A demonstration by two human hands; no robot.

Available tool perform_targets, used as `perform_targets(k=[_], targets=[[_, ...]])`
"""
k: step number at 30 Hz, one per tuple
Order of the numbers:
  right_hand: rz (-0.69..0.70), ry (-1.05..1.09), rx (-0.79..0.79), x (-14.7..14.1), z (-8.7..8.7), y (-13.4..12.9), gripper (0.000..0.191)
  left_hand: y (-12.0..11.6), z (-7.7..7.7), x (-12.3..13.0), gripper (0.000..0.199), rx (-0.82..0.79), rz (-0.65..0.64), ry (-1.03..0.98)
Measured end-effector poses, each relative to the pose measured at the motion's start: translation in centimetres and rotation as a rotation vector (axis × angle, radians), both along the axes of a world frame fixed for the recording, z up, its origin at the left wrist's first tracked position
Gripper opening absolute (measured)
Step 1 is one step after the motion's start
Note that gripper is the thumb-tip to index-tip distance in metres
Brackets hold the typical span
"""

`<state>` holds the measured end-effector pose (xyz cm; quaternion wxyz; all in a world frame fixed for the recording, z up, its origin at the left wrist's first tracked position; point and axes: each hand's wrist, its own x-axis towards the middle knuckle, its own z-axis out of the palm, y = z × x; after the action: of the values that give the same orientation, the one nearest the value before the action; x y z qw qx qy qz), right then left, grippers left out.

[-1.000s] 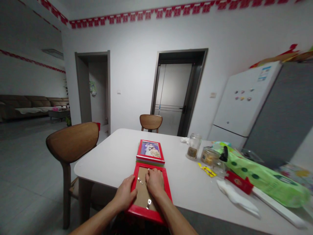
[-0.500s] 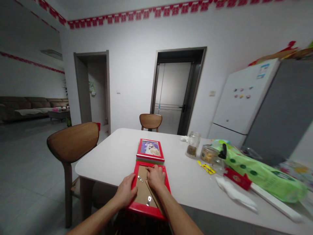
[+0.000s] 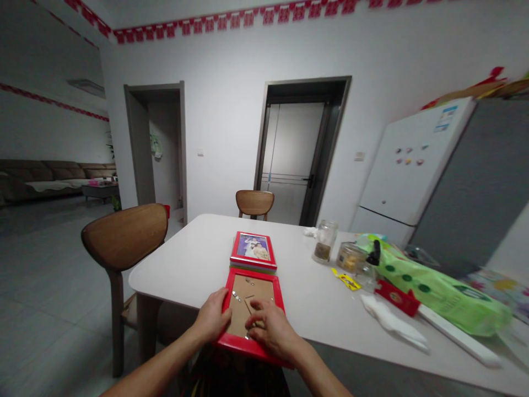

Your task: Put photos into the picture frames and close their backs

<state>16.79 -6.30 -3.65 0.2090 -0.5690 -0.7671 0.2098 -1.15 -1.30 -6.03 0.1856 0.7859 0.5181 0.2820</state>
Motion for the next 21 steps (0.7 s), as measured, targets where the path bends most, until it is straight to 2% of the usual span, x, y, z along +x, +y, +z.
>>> perform_targets(k=[6,9,13,18,21], targets=[[-0.062,0.039,0.077,-0.7,-1.1,0.7,0.014,0.2,0.2,0.1,0.038,0.005,0.027,0.012],[0.001,0.058,0.068,-0.9,-0.3,0.5,0.018,0.2,0.2,0.1,0.038,0.009,0.041,0.010],[0.062,0.100,-0.052,-0.8,0.7,0.1,0.026,0.2,0.1,0.2,0.040,0.008,0.039,0.016],[-0.001,0.084,0.052,-0.7,-0.4,0.8,0.013,0.2,0.1,0.3,0.040,0.012,0.050,0.023],[-0.047,0.071,0.075,-0.6,-0.9,1.2,0.016,0.3,0.2,0.4,0.039,0.010,0.049,0.033]])
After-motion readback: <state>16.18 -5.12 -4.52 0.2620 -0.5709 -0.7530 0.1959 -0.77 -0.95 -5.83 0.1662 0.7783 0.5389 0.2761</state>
